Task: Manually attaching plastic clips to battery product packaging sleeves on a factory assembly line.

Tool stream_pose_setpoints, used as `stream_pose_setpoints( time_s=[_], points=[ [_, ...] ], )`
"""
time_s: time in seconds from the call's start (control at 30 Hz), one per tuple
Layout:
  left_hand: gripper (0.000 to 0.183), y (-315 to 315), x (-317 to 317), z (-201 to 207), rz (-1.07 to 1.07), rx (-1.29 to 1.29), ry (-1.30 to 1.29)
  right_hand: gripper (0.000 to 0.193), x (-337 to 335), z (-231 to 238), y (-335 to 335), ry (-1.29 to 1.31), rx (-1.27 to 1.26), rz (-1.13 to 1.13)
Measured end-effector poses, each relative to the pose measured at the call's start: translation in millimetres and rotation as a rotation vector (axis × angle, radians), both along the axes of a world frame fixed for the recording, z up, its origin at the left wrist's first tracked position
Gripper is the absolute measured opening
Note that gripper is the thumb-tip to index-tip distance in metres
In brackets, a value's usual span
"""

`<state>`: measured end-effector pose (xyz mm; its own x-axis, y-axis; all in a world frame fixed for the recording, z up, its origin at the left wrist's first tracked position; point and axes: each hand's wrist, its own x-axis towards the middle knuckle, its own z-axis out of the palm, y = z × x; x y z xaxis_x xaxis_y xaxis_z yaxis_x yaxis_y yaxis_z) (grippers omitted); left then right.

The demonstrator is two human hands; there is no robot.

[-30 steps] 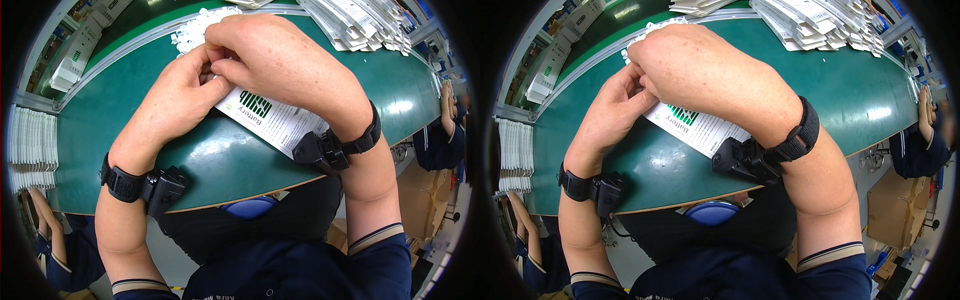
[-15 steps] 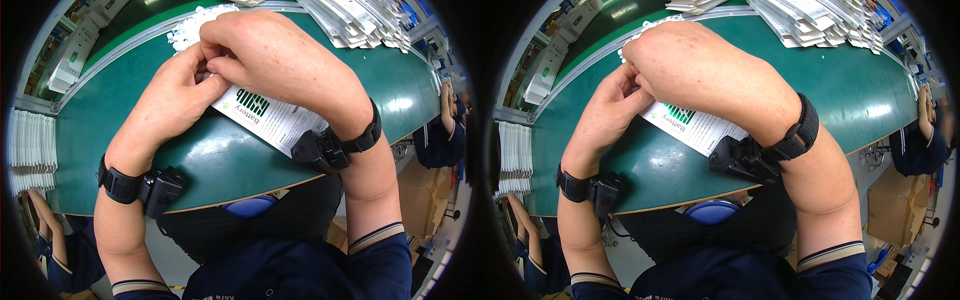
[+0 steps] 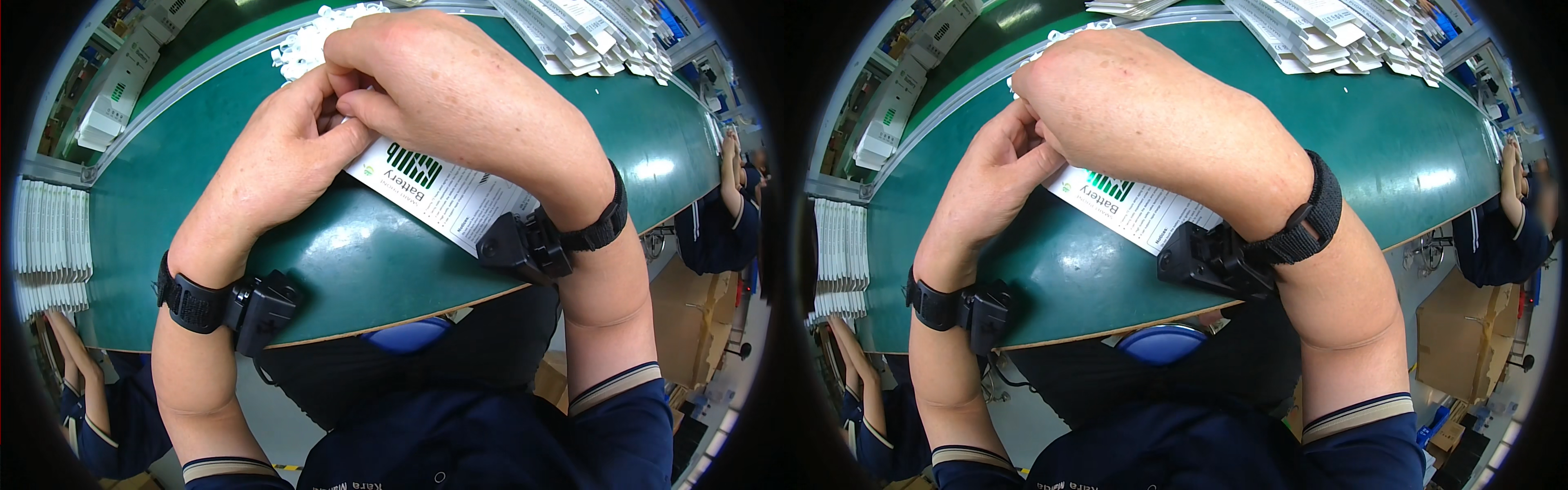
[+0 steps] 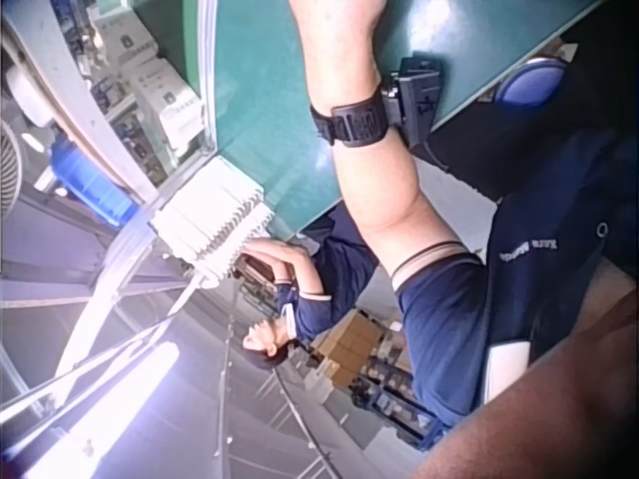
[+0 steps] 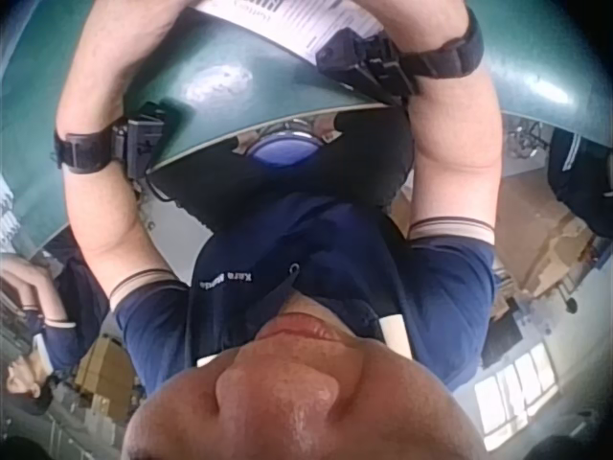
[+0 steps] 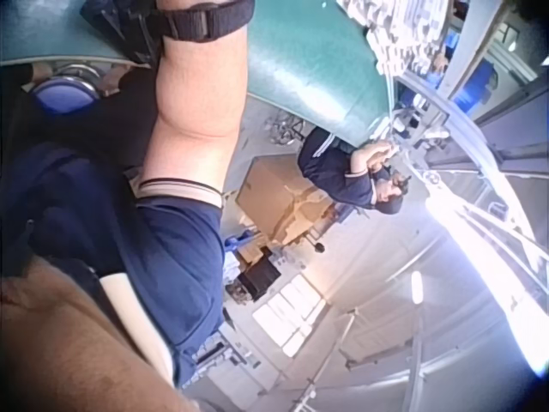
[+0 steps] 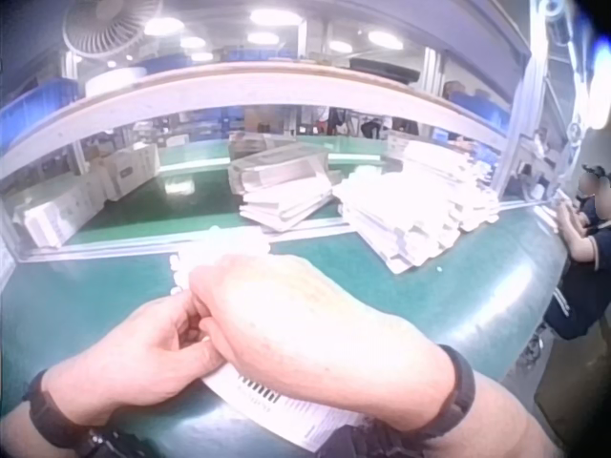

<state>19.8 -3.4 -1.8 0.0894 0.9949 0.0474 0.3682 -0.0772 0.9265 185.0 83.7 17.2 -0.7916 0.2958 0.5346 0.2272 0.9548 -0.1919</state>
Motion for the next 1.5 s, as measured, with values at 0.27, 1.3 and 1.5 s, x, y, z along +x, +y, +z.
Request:
stream_pose_setpoints(
  time_s=[0.27, 1.3, 1.5],
  points=[
    [0.036, 0.1, -0.7, -1.8, 0.009, 0.040, 0.050, 0.012, 2.0, -2.4, -1.1, 0.049, 0.060, 0.021],
    [0.033, -3.9, 0.2, -0.4, 0.002, 0.042, 0.116, 0.015, 23.5, 8.9, -9.1, 0.076, 0.177, 0.216],
    [0.034, -3.8, 1.7, -1.6, 0.007, 0.090, 0.126, 0.014, 19.4, 5.1, -4.9, 0.075, 0.064, 0.243]
  ],
)
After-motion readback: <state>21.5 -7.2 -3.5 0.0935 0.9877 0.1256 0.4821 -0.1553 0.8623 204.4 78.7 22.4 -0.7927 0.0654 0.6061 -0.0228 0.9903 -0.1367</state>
